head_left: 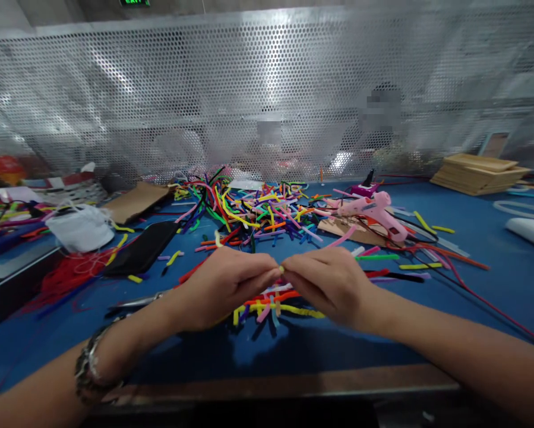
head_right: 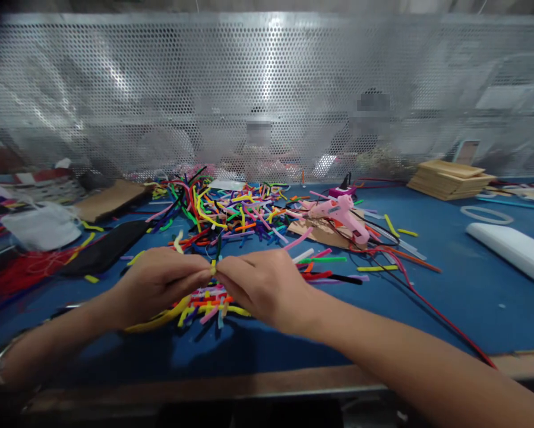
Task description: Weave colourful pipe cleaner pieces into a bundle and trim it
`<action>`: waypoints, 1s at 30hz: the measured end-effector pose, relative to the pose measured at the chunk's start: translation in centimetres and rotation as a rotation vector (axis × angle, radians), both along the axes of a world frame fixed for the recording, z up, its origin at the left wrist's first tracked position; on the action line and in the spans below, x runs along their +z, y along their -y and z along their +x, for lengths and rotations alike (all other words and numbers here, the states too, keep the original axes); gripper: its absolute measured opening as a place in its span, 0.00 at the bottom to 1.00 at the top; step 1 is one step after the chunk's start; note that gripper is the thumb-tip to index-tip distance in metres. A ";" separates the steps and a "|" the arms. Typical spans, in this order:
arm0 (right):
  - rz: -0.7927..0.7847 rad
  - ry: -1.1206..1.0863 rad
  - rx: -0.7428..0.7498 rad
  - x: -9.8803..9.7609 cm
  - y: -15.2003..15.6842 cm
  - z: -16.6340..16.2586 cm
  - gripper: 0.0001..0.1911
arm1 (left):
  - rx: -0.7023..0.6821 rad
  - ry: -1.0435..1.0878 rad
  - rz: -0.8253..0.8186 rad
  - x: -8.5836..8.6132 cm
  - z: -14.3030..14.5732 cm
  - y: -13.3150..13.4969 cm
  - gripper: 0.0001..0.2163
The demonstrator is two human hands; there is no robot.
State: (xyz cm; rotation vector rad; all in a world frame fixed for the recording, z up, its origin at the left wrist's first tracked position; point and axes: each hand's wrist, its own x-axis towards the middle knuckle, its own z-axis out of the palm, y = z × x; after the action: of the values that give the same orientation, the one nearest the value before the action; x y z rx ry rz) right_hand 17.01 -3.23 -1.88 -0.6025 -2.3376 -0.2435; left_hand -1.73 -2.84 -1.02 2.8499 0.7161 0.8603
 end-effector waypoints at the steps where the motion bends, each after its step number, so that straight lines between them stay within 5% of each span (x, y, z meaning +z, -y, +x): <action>1: -0.229 -0.052 0.057 0.1 0.2 -0.2 0.15 | -0.010 -0.028 0.049 0.1 -0.2 0.0 0.14; 4: -0.914 -0.160 0.301 0.2 0.5 -0.6 0.16 | -0.059 -0.093 0.226 0.4 -0.8 -0.2 0.15; 7: -1.113 -0.227 0.435 -0.2 0.0 -0.6 0.18 | -0.071 -0.143 0.448 0.7 -1.0 -0.4 0.15; 10: -0.623 -0.130 0.252 -0.6 -0.9 -0.1 0.16 | -0.021 -0.152 0.391 0.4 -0.9 -0.8 0.14; 14: 0.305 0.148 0.042 -0.1 -1.5 1.0 0.15 | -0.050 -0.059 -0.340 0.1 -0.3 -1.0 0.15; 17: 0.571 0.210 0.019 0.5 -1.0 1.3 0.12 | -0.141 0.062 -0.797 0.2 0.1 -0.9 0.14; 20: 0.591 0.188 -0.012 0.8 -0.6 1.1 0.10 | -0.201 0.132 -0.904 0.5 0.3 -0.7 0.13; 24: 0.258 0.110 0.076 0.2 -0.7 0.4 0.14 | -0.155 0.053 -0.639 0.2 0.2 -0.9 0.11; 30: -0.903 -0.246 0.201 -0.6 -0.3 -0.7 0.14 | -0.038 -0.141 0.290 -0.6 -0.3 -1.1 0.15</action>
State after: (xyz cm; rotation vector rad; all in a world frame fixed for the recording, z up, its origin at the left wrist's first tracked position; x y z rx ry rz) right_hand 16.35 -2.95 -2.49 -0.7404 -2.1573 0.9699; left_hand -2.05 -1.78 -1.65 3.1967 0.5904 0.8264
